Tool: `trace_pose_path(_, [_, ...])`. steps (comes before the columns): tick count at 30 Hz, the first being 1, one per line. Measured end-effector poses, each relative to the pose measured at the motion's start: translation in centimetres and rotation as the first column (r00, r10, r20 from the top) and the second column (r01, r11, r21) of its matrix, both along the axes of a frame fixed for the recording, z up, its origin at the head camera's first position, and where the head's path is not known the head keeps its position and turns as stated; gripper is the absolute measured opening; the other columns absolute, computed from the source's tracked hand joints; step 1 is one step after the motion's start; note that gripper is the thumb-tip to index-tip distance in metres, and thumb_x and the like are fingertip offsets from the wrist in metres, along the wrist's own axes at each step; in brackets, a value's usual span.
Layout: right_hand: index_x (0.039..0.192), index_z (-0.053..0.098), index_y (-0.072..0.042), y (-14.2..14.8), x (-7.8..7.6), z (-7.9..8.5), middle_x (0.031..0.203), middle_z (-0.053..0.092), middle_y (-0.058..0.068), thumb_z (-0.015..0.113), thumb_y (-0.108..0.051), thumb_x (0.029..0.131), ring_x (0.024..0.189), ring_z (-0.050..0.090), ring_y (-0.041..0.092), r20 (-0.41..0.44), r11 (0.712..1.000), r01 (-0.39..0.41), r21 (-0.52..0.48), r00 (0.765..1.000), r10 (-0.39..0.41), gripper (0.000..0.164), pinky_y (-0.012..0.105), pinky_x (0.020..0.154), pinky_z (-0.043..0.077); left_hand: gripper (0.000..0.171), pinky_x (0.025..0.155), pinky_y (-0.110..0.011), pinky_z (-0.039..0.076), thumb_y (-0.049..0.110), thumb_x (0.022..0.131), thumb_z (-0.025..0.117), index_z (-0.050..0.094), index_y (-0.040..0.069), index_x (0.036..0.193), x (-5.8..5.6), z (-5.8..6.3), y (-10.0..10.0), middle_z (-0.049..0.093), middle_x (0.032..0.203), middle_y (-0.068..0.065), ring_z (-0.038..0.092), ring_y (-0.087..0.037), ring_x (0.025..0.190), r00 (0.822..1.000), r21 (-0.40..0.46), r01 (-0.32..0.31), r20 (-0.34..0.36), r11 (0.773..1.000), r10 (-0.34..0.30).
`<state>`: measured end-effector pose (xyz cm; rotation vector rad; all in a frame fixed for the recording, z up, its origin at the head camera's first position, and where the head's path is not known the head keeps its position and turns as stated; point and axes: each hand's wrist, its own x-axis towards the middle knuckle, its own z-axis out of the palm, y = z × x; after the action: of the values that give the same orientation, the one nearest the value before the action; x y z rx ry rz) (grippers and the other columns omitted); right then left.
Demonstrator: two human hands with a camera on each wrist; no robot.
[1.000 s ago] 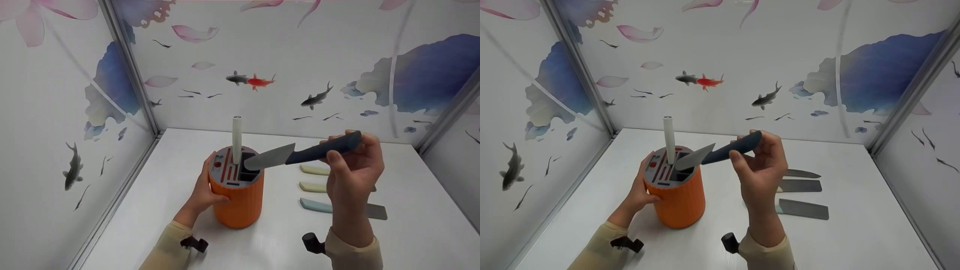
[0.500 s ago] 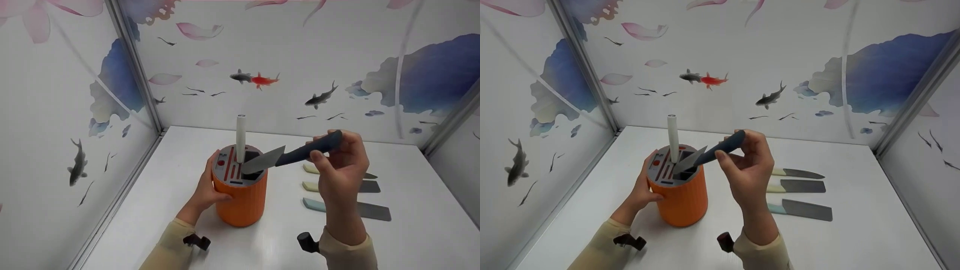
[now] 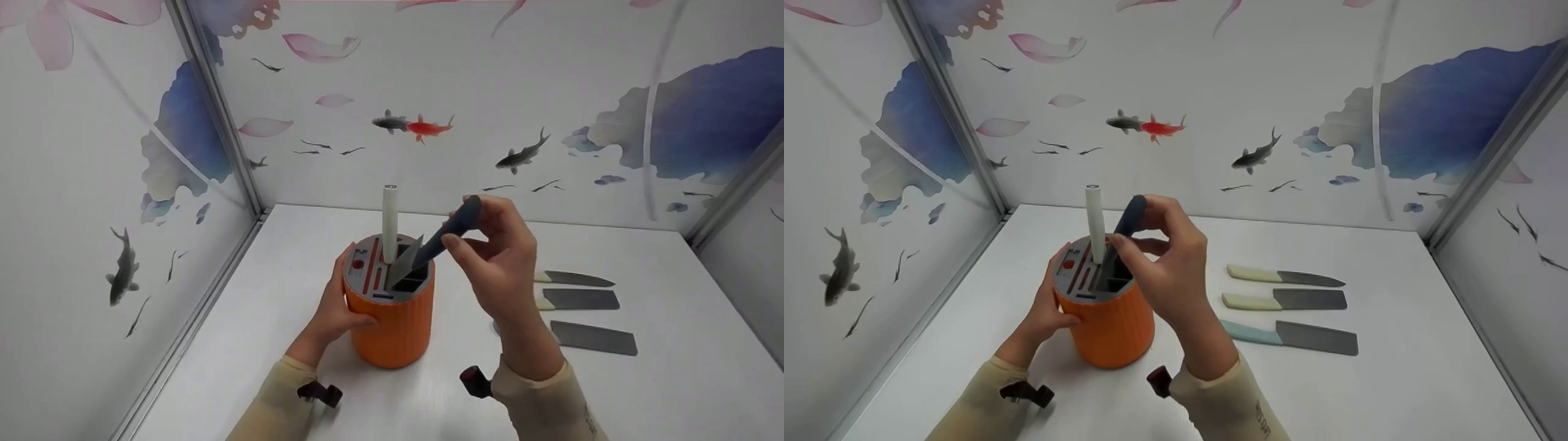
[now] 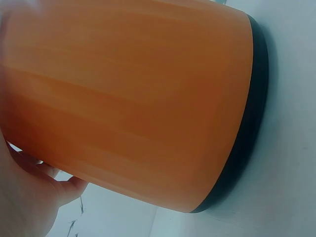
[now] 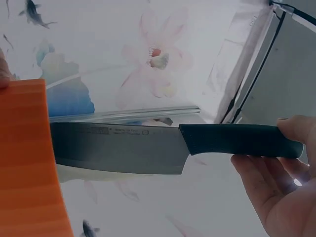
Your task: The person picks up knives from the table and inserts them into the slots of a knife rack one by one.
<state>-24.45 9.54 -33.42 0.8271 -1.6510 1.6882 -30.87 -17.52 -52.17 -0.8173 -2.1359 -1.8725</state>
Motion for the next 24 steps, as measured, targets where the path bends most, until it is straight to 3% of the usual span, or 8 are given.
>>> trace_pose_path(8, [0.129,0.061,0.005,-1.9,-0.3,-0.5,0.103,0.069,0.014,0.073,0.005,0.093,0.092,0.072,0.017,0.052,0.995,0.036,0.088,0.998,-0.041,0.038,0.031,0.083,0.066,0.126,0.121,-0.031,0.045,0.042,0.073,0.097,0.017,0.023,0.17,0.1,0.0,0.0,0.046,0.162,-0.003,0.049,-0.02,0.145,1.0,-0.006,-0.018,0.004,1.0,0.018])
trace_pose_path(14, [0.134,0.062,0.001,-3.7,-0.6,-0.4,0.108,0.07,0.012,0.07,-0.001,0.097,0.096,0.071,0.017,0.075,0.987,0.044,0.153,0.996,-0.056,0.037,0.029,0.085,0.066,0.128,0.121,-0.033,0.046,0.04,0.073,0.097,0.015,0.026,0.17,0.1,-0.1,0.0,0.046,0.162,-0.003,0.048,-0.019,0.144,0.999,0.02,0.009,0.034,1.0,-0.01])
trace_pose_path(24, [0.143,0.059,-0.006,-5.9,-1.8,-1.0,0.119,0.069,0.01,0.069,-0.009,0.102,0.103,0.069,0.014,0.09,0.965,0.07,0.253,0.991,-0.095,0.042,0.03,0.087,0.065,0.126,0.117,-0.031,0.05,0.033,0.075,0.097,0.015,0.021,0.17,-0.1,0.1,-0.2,0.047,0.159,-0.007,0.052,-0.019,0.139,1.0,0.007,0.018,0.003,1.0,-0.018])
